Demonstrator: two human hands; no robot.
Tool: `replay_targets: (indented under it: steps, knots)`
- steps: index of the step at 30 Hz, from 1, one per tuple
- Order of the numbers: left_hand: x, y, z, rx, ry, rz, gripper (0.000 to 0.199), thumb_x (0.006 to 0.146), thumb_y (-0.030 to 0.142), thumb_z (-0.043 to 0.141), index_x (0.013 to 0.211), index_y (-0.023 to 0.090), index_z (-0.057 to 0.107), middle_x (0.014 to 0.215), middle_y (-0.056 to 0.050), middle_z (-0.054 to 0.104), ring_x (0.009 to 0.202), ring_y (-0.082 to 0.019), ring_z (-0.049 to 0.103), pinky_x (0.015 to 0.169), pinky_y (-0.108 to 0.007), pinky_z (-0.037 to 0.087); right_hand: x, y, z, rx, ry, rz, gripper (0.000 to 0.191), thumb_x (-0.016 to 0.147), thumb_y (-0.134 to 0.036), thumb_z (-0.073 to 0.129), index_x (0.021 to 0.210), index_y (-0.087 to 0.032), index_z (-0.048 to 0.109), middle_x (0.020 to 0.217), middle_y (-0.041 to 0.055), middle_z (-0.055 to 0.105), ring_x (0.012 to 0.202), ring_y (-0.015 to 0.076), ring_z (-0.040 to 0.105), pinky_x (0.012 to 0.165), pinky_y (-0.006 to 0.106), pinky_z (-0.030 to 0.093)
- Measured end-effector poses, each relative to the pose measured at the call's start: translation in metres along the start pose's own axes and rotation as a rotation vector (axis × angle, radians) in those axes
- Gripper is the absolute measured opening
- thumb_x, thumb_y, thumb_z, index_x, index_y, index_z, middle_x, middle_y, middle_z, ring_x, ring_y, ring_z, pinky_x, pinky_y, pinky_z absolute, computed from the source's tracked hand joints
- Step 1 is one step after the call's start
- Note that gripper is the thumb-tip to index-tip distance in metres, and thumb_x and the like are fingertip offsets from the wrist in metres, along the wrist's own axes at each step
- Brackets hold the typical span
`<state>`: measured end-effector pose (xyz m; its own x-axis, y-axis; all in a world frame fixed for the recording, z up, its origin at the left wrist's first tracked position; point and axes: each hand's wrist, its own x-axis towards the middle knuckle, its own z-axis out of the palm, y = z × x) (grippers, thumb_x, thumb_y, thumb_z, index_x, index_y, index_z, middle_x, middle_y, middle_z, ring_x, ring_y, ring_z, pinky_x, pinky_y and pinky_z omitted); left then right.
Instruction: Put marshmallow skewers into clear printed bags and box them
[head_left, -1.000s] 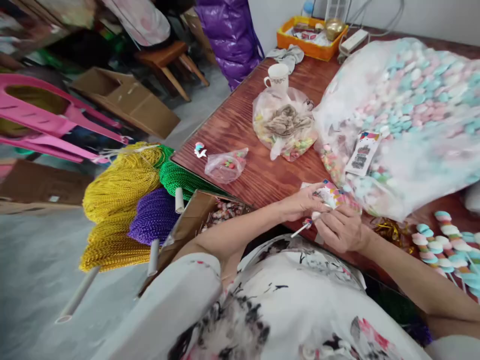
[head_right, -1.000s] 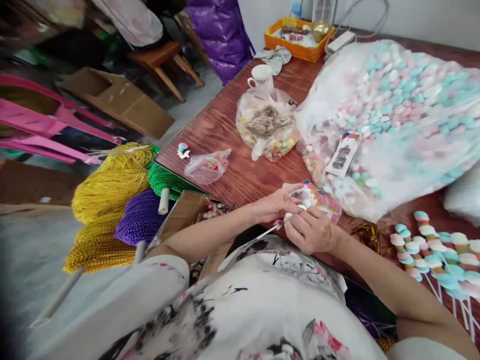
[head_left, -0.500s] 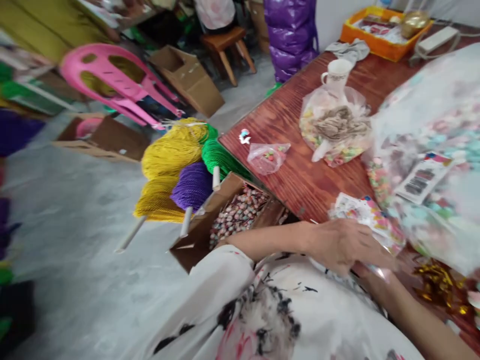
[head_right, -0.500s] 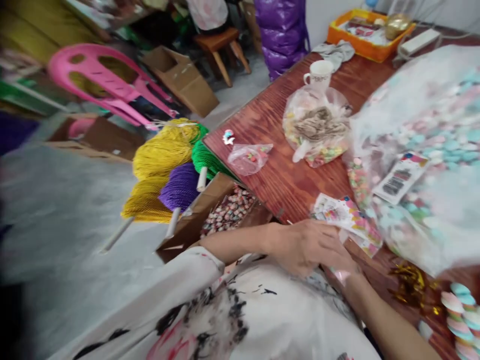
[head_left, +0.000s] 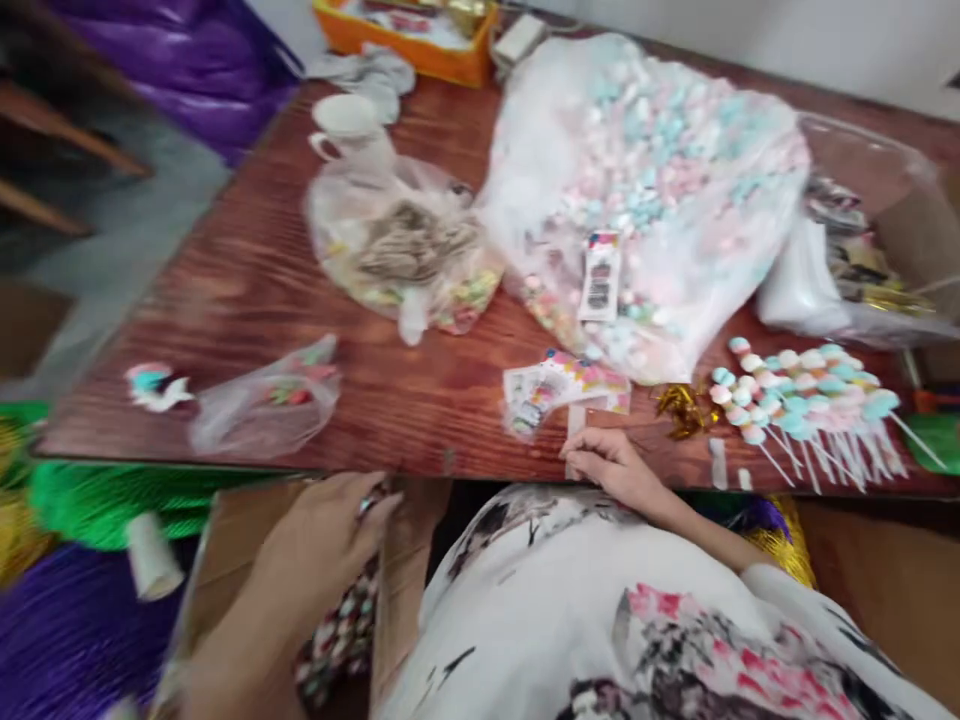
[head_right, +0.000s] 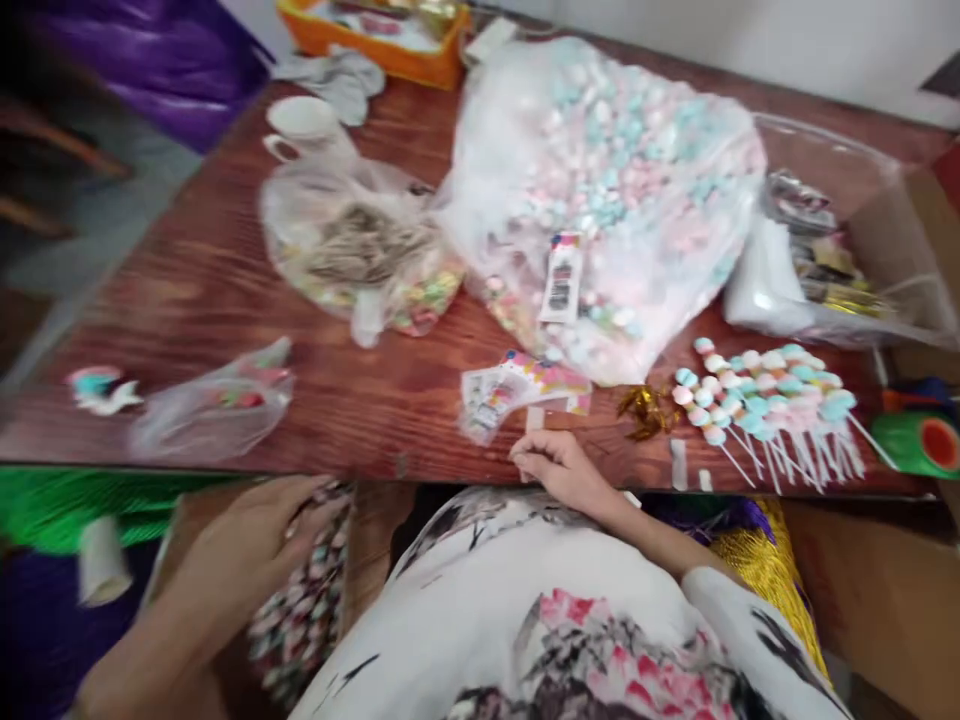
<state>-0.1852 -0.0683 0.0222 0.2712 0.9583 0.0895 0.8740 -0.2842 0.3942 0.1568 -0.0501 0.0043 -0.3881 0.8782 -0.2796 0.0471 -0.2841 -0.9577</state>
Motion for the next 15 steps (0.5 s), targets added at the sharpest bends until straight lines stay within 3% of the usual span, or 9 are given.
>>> replay_targets:
  steps: [2, 5, 7, 9, 12, 15]
  knots:
    - [0.033, 0.05, 0.016, 0.007, 0.001, 0.157, 0.022, 0.091, 0.031, 0.05, 0.109, 0.024, 0.061, 0.103, -0.006, 0.068, 0.094, -0.026, 0.061, 0.086, -0.041, 0.049, -0.008, 0.004, -0.003, -0.051, 0.106, -0.052, 0.02, 0.088, -0.032, 0.054, 0.076, -0.017, 0.059, 0.062, -0.0034, 0.054, 0.056, 0.0087, 0.047, 0.057, 0.022, 0.039]
    - [0.083, 0.138, 0.029, 0.076, -0.166, 0.406, 0.019, 0.093, 0.021, 0.045, 0.099, 0.019, 0.064, 0.097, -0.008, 0.067, 0.094, -0.024, 0.059, 0.086, -0.037, 0.048, -0.027, 0.003, -0.013, -0.277, 0.271, -0.227, 0.015, 0.089, -0.024, 0.052, 0.079, -0.017, 0.061, 0.067, -0.002, 0.057, 0.061, 0.0101, 0.05, 0.061, 0.023, 0.041]
    - [0.105, 0.173, 0.036, 0.174, -0.254, 0.41, 0.019, 0.092, 0.021, 0.046, 0.092, 0.016, 0.064, 0.094, -0.011, 0.065, 0.094, -0.027, 0.058, 0.082, -0.038, 0.048, -0.044, 0.003, -0.03, -0.421, 0.398, -0.338, 0.014, 0.09, -0.021, 0.052, 0.083, -0.018, 0.063, 0.071, -0.0003, 0.061, 0.065, 0.0116, 0.054, 0.064, 0.025, 0.043]
    - [0.111, 0.187, 0.044, 0.22, -0.314, 0.37, 0.021, 0.093, 0.025, 0.046, 0.089, 0.014, 0.064, 0.092, -0.012, 0.064, 0.092, -0.027, 0.059, 0.078, -0.038, 0.048, -0.062, 0.007, -0.051, -0.534, 0.556, -0.385, 0.013, 0.09, -0.019, 0.052, 0.086, -0.019, 0.064, 0.074, 0.0008, 0.063, 0.067, 0.0128, 0.057, 0.066, 0.026, 0.045]
    - [0.102, 0.184, 0.056, 0.26, -0.342, 0.317, 0.024, 0.091, 0.035, 0.053, 0.098, 0.013, 0.063, 0.096, -0.013, 0.064, 0.093, -0.03, 0.059, 0.074, -0.038, 0.049, -0.087, 0.02, -0.079, -0.65, 0.753, -0.355, 0.013, 0.09, -0.018, 0.052, 0.088, -0.019, 0.064, 0.077, 0.0018, 0.065, 0.07, 0.0142, 0.06, 0.067, 0.028, 0.047]
    - [0.096, 0.174, 0.064, 0.252, -0.312, 0.336, 0.031, 0.09, 0.039, 0.056, 0.107, 0.013, 0.061, 0.101, -0.013, 0.063, 0.098, -0.03, 0.058, 0.076, -0.038, 0.049, -0.096, 0.032, -0.088, -0.692, 0.794, -0.35, 0.014, 0.091, -0.017, 0.05, 0.09, -0.02, 0.064, 0.077, 0.0023, 0.067, 0.069, 0.0148, 0.061, 0.065, 0.028, 0.049]
